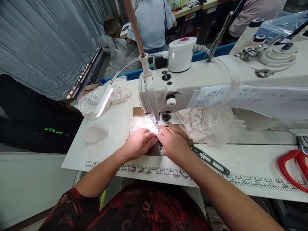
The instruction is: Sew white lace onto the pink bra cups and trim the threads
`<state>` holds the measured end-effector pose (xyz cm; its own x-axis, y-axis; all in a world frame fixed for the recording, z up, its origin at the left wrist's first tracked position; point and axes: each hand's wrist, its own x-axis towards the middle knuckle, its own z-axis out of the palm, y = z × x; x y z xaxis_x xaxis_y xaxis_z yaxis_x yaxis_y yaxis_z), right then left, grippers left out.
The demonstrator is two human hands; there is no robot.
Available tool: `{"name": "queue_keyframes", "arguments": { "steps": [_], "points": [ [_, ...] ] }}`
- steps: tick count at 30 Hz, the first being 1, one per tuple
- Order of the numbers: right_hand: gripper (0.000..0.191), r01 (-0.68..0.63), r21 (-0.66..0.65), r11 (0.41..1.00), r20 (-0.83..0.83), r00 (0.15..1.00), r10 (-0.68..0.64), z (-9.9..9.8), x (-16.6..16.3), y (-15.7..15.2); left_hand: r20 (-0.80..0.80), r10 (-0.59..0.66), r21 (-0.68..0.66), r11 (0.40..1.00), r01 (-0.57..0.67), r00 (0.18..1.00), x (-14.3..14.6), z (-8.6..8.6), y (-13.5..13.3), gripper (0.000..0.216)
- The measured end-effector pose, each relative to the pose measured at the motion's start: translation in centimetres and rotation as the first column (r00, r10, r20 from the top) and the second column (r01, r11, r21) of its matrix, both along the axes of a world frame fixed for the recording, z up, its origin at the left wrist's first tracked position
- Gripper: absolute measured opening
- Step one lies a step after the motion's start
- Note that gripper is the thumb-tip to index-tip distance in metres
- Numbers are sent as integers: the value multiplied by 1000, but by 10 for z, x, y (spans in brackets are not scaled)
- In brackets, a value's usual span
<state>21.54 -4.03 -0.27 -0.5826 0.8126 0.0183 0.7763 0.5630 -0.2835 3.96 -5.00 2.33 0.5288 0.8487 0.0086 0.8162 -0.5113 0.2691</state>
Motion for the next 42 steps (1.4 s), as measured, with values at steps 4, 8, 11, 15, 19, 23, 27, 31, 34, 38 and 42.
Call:
{"name": "queue_keyframes", "arguments": {
  "steps": [4,8,11,15,19,23,27,31,34,38,42],
  "points": [
    [30,-1,87,996,53,999,-3,0,-1,-1,112,-48,40,998,44,993,-13,-7,10,31],
    [34,26,115,993,68,997,-34,-1,-4,2,54,-61,154,987,52,997,-13,-25,17,36],
    [34,63,111,992,60,996,-70,0,-6,5,59,-46,166,985,36,997,-12,-29,23,36],
    [36,106,100,989,56,992,-112,2,-9,8,56,-33,155,988,24,998,-11,-26,32,38],
    [38,136,76,988,43,989,-140,4,-10,10,52,-52,146,988,44,997,-11,-25,38,38],
    [40,157,80,984,36,986,-161,2,-12,12,57,-87,139,987,79,995,-14,-27,44,37],
    [40,160,91,983,69,984,-166,0,-13,13,94,-124,139,984,110,988,-18,-31,51,35],
    [41,140,122,983,75,986,-150,-1,-13,12,128,-151,133,982,134,980,-21,-33,54,34],
    [42,125,134,983,76,988,-136,-2,-12,11,161,-160,145,980,137,974,-22,-34,57,34],
    [45,111,122,986,68,990,-120,-2,-11,12,162,-154,173,977,126,975,-20,-35,60,35],
    [44,107,124,987,36,993,-112,-3,-9,11,133,-84,189,980,58,988,-20,-35,58,35]
  ]
}}
